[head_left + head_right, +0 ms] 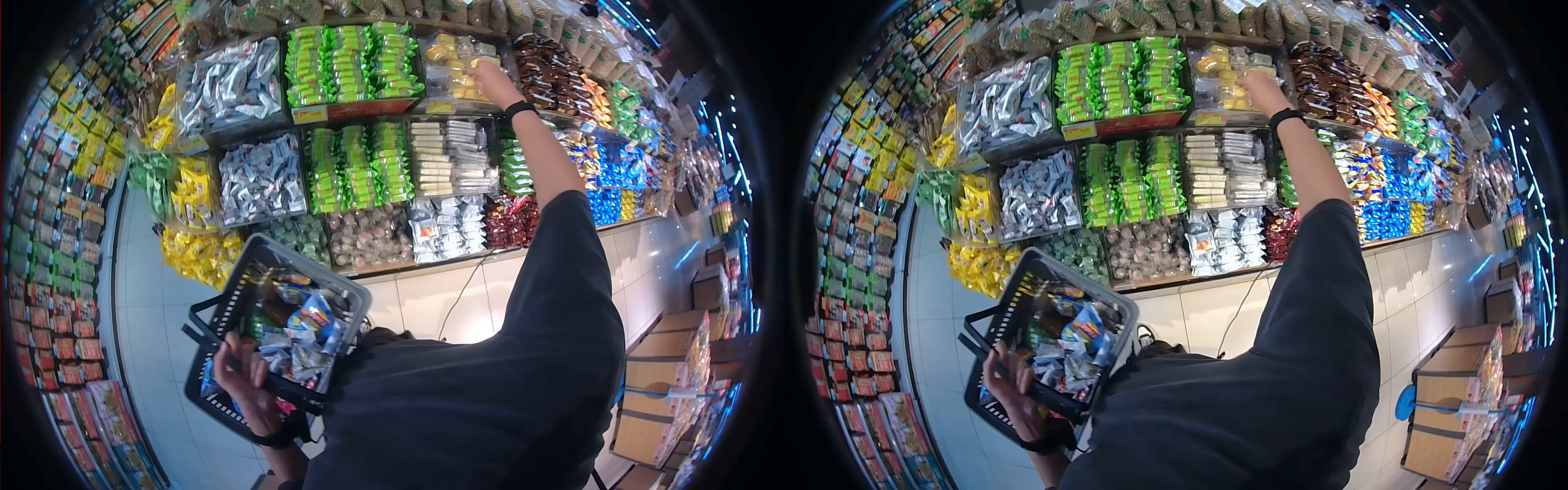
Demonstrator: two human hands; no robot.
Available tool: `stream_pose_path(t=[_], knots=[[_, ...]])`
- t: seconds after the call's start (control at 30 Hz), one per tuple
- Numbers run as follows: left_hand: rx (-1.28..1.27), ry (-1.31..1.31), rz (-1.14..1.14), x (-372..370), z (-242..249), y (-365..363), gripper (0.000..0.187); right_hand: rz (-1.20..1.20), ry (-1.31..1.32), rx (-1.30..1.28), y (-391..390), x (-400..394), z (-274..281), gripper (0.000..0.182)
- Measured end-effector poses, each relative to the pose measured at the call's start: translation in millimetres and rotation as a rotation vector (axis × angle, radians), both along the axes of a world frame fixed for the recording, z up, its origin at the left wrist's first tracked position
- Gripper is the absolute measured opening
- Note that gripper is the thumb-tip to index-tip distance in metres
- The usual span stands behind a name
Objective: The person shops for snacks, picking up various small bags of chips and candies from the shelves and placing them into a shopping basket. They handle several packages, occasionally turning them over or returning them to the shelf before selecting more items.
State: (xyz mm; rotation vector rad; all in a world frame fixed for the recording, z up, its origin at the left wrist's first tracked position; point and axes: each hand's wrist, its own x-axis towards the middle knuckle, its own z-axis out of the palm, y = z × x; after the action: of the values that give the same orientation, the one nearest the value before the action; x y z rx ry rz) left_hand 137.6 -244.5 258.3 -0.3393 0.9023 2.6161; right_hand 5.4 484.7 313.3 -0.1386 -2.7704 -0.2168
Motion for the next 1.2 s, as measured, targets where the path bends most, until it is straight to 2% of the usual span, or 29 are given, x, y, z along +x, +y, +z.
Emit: stream_pose_path(t=[0.1,0.2,0.3,0.37,0.43,0.5,0.53,0.57,0.63,0.73,0.77,0.83,0.87,0.9,0.97,1.0,1.07,1.2], knots=[[-0.069,-0.012,-0.088,10.5,8.3,22.9,0.027,-0.033,0.018,-0.077,1.9,3.5,-5.5,0.029],[0.082,0.007,-0.246,17.6,13.6,44.9,0.026,-0.053,-0.038,-0.144,7.6,-7.1,-5.9,0.033],[0.091,-0.023,-0.321,25.2,27.0,79.9,0.026,-0.091,-0.109,-0.192,7.1,-6.9,-0.8,0.035],[0.136,-0.05,-0.405,29.7,31.9,107.0,0.027,-0.009,-0.101,-0.345,18.5,-18.1,-4.0,0.035],[0.16,-0.061,-0.462,36.0,30.6,134.9,0.028,0.069,-0.132,-0.326,34.2,-22.8,-4.3,0.032],[0.188,-0.076,-0.501,42.2,28.9,164.9,0.028,0.105,-0.242,-0.221,14.5,-11.9,15.3,0.028],[0.204,-0.092,-0.522,45.4,27.5,180.8,0.027,0.125,-0.268,-0.124,10.5,-11.3,18.6,0.027],[0.217,-0.115,-0.541,51.2,26.6,197.1,0.027,0.131,-0.267,-0.13,18.4,-19.1,10.0,0.027],[0.171,-0.137,-0.545,64.6,30.1,231.7,0.025,0.361,-0.142,-0.135,32.4,-33.4,-17.5,0.02],[0.146,-0.124,-0.54,77.1,28.2,272.7,0.025,0.347,0.07,-0.286,28.1,-30.1,-31.6,0.023],[0.144,-0.109,-0.542,78.8,29.8,283.4,0.025,0.347,0.069,-0.291,31.3,-27.2,-31.9,0.023],[0.171,-0.153,-0.551,81.2,31.8,302.8,0.025,0.324,-0.053,-0.434,41.2,-24.7,-23.9,0.031],[0.18,-0.15,-0.574,81.1,31.8,311.9,0.024,0.294,0.061,-0.45,45.9,-21.7,-11.4,0.034],[0.189,-0.14,-0.601,81.1,30.1,320.5,0.025,0.305,0.058,-0.45,57.1,-23.2,-7.8,0.034],[0.208,-0.139,-0.659,78.8,30.9,340.8,0.025,0.029,0.329,-0.431,91.7,-28.6,-1.1,0.037],[0.228,-0.194,-0.684,77.5,29.4,349.9,0.024,0.038,0.333,-0.432,100.2,-26.9,-1.0,0.037],[0.207,-0.182,-0.746,76.8,26.7,367.2,0.024,-0.157,0.142,-0.382,110.8,-26.7,-2.4,0.044],[0.214,-0.145,-0.874,70.7,24.2,391.6,0.025,-0.235,0.081,-0.471,97.8,-27.0,-15.5,0.054]])
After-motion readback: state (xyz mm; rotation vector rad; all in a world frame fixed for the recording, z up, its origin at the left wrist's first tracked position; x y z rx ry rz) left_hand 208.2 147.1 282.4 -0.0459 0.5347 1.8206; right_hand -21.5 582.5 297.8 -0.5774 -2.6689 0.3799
